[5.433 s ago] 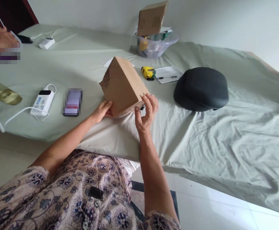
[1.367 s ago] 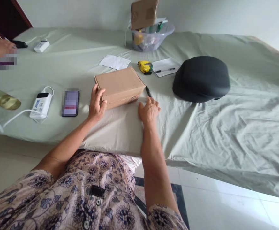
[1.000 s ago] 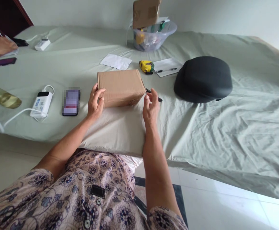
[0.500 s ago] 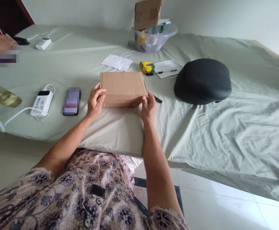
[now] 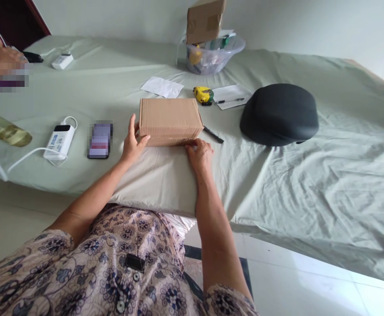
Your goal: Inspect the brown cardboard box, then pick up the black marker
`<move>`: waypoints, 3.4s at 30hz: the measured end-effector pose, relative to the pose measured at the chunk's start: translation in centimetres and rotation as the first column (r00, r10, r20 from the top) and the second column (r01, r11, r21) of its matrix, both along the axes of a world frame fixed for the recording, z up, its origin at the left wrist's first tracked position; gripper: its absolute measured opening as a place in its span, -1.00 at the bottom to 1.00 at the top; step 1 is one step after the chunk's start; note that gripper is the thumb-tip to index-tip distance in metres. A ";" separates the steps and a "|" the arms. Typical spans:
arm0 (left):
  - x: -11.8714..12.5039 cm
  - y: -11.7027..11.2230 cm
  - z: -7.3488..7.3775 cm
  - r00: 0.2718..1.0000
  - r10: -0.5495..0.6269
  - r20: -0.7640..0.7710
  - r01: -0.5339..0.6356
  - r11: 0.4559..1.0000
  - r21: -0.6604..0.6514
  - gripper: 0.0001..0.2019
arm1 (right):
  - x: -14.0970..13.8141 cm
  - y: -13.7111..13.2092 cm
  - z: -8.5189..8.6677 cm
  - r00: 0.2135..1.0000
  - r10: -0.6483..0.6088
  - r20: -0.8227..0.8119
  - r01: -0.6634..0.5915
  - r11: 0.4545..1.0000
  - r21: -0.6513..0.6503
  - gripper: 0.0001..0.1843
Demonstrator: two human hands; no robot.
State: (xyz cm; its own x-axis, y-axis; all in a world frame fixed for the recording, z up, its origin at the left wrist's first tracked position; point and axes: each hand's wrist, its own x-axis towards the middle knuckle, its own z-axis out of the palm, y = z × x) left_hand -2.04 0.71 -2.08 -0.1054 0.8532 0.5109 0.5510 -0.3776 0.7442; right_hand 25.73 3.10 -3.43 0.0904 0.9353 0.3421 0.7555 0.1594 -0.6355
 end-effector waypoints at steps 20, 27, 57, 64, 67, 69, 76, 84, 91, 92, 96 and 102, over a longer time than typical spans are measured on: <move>3.7 -1.1 0.4 0.938 0.317 -0.142 -0.334 0.935 -0.117 0.20 | -4.5 -1.4 0.0 0.972 -0.002 -0.236 0.051 0.978 0.202 0.34; 1.1 0.6 -1.0 0.958 0.285 -0.039 -0.287 0.944 -0.161 -0.01 | -2.7 -1.1 0.2 0.955 0.113 -0.273 -0.085 0.990 0.114 -0.33; 2.2 -2.1 1.4 0.972 -0.015 -0.233 0.067 0.973 0.219 -0.39 | -3.7 -3.9 3.3 0.995 0.073 0.063 -0.096 0.810 0.579 -0.32; 3.3 -3.3 1.7 0.953 -0.150 -0.264 0.219 0.942 0.255 -0.41 | -6.4 -5.4 4.2 0.955 0.202 0.218 -0.279 0.864 0.420 -0.69; 3.5 -3.4 2.0 0.956 -0.146 -0.255 0.209 0.948 0.240 -0.48 | -5.9 -4.9 4.2 0.969 0.157 0.192 -0.230 0.859 0.458 -0.74; 3.4 -3.3 2.1 0.957 -0.129 -0.258 0.191 0.955 0.228 -0.50 | -5.0 -4.4 4.1 0.981 0.111 0.156 -0.176 0.845 0.506 -0.72; 3.2 -3.1 2.3 0.963 -0.149 -0.223 0.200 0.954 0.223 -0.51 | -2.3 -3.1 3.9 0.991 0.067 -0.118 0.001 0.864 0.503 -0.47; 2.4 -2.7 2.0 0.985 -0.103 -0.135 0.126 0.977 0.174 -0.46 | -3.0 -2.3 2.8 0.908 0.187 -0.376 -0.050 0.937 0.346 -0.36; 1.6 -2.6 2.8 0.998 -0.064 -0.018 0.066 0.984 0.163 -0.41 | -3.0 -2.0 2.5 0.878 0.278 -0.391 -0.156 0.936 0.316 -0.32; 1.4 -2.6 3.0 0.999 -0.051 0.011 0.049 0.986 0.163 -0.40 | -3.0 -2.0 2.6 0.879 0.287 -0.380 -0.175 0.937 0.302 -0.32; 1.0 -2.4 3.4 0.993 -0.035 0.112 0.018 0.988 0.155 -0.38 | -3.2 -2.2 2.9 0.876 0.305 -0.374 -0.214 0.940 0.266 -0.31; 1.0 -2.2 3.6 0.967 -0.015 0.255 -0.014 0.993 0.113 -0.32 | -3.3 -2.1 2.4 0.861 0.288 -0.419 -0.208 0.952 0.226 -0.28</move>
